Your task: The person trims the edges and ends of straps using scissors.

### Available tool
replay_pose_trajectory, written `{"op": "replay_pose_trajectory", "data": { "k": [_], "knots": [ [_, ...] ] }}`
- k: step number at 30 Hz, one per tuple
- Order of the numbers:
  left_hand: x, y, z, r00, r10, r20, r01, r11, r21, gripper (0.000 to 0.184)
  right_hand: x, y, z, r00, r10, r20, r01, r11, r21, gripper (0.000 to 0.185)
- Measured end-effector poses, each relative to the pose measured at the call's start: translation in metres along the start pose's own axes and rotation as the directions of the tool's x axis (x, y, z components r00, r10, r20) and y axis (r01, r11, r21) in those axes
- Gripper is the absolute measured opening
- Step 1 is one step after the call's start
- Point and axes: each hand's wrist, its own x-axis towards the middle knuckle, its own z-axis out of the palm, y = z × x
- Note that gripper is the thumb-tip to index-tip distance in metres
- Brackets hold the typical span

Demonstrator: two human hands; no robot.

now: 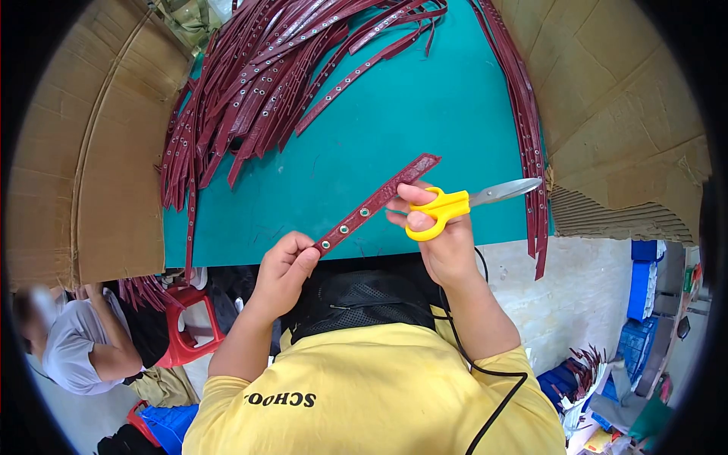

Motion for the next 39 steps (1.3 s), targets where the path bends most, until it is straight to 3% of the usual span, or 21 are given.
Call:
{"op": "replay_pose_trajectory", "data": {
  "k": [6, 10, 24, 30, 39],
  "knots": [
    [-0.003, 0.013, 0.002, 0.987, -0.1, 0.125, 0.11, 0.991, -0.073, 0.015, 0.006, -0.006, -0.003, 0.998, -0.032, -0.061, 0.032, 0.999, -0.001, 0.04],
    [-0.006, 0.012, -0.013, 0.961, -0.144, 0.236, 0.16, 0.986, -0.049, 0.014, 0.019, -0.021, -0.019, 0.982, -0.167, -0.088, 0.168, 0.986, 0.005, 0.039],
    [-0.016, 0.014, -0.038, 0.958, -0.231, 0.171, 0.236, 0.972, -0.006, 0.014, 0.024, -0.042, -0.039, 0.96, -0.229, -0.159, 0.226, 0.973, -0.037, 0.037],
    [-0.014, 0.013, -0.036, 0.951, -0.247, 0.184, 0.25, 0.968, 0.007, 0.014, 0.018, -0.041, -0.038, 0.926, -0.321, -0.198, 0.275, 0.934, -0.228, 0.041],
    [-0.015, 0.01, -0.033, 0.956, -0.255, 0.143, 0.25, 0.967, 0.052, 0.015, 0.012, -0.041, -0.039, 0.904, -0.417, -0.095, 0.343, 0.839, -0.421, 0.043]
  ]
}}
